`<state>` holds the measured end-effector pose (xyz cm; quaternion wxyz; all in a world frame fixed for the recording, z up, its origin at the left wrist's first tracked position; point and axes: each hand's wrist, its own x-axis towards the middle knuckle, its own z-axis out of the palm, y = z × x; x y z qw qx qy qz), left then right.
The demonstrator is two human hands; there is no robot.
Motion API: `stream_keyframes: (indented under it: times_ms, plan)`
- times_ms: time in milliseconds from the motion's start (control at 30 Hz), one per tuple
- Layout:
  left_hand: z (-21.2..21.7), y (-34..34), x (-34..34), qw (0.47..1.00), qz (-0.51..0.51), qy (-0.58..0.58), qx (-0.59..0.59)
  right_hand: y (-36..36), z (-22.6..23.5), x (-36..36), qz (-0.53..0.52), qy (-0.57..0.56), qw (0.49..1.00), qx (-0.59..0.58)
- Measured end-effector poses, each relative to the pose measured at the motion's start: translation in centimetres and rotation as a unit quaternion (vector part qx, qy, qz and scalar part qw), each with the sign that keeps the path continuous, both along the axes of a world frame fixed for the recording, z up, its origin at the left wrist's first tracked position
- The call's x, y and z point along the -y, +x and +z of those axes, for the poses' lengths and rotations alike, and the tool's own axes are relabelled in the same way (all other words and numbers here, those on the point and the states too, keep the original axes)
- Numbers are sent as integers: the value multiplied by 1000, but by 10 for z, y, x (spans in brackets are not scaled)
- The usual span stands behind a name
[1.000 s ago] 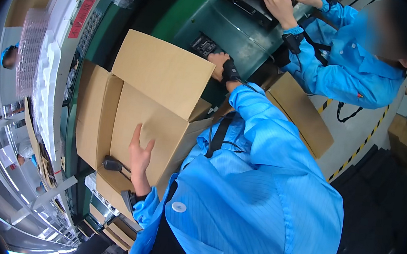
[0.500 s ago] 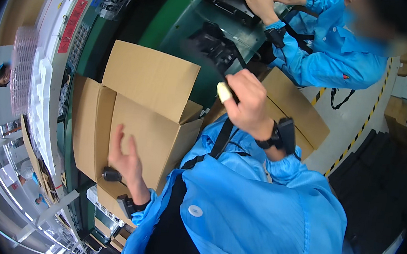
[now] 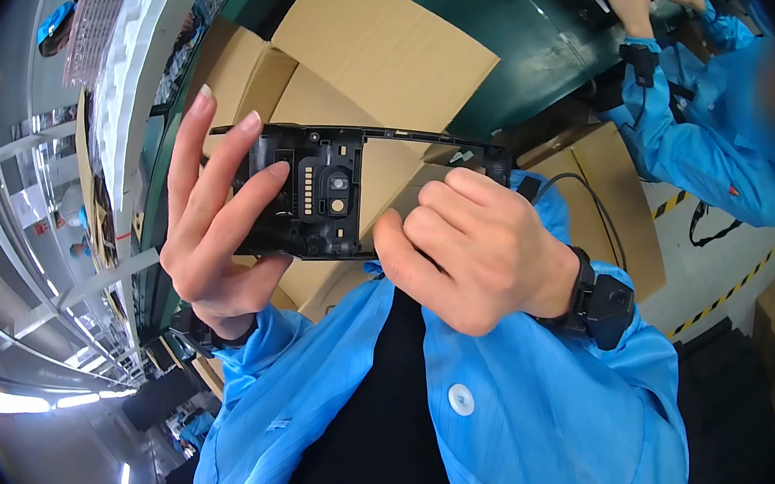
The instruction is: The worker is assembling small plastic housing components and placing them into a cardboard box.
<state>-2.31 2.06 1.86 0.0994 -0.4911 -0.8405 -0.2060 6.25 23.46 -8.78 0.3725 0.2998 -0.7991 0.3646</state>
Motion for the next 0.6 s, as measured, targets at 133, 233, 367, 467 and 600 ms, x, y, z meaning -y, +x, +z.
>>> stream_keyframes:
  times_ms: [133,233,367,467,600]
  plan:
    - [-10,4,10,997,5,41,-60,-4,8,1,20,31,999,1]
    - [-18,5,18,996,11,57,-68,-8,9,4,15,36,999,-15]
    - [-16,5,20,996,16,63,-65,-11,8,5,16,48,998,-35]
    - [-21,5,22,995,16,69,-70,-12,7,5,26,42,998,-33]
    - [-21,5,22,995,10,83,-55,-12,6,6,36,27,999,-27]
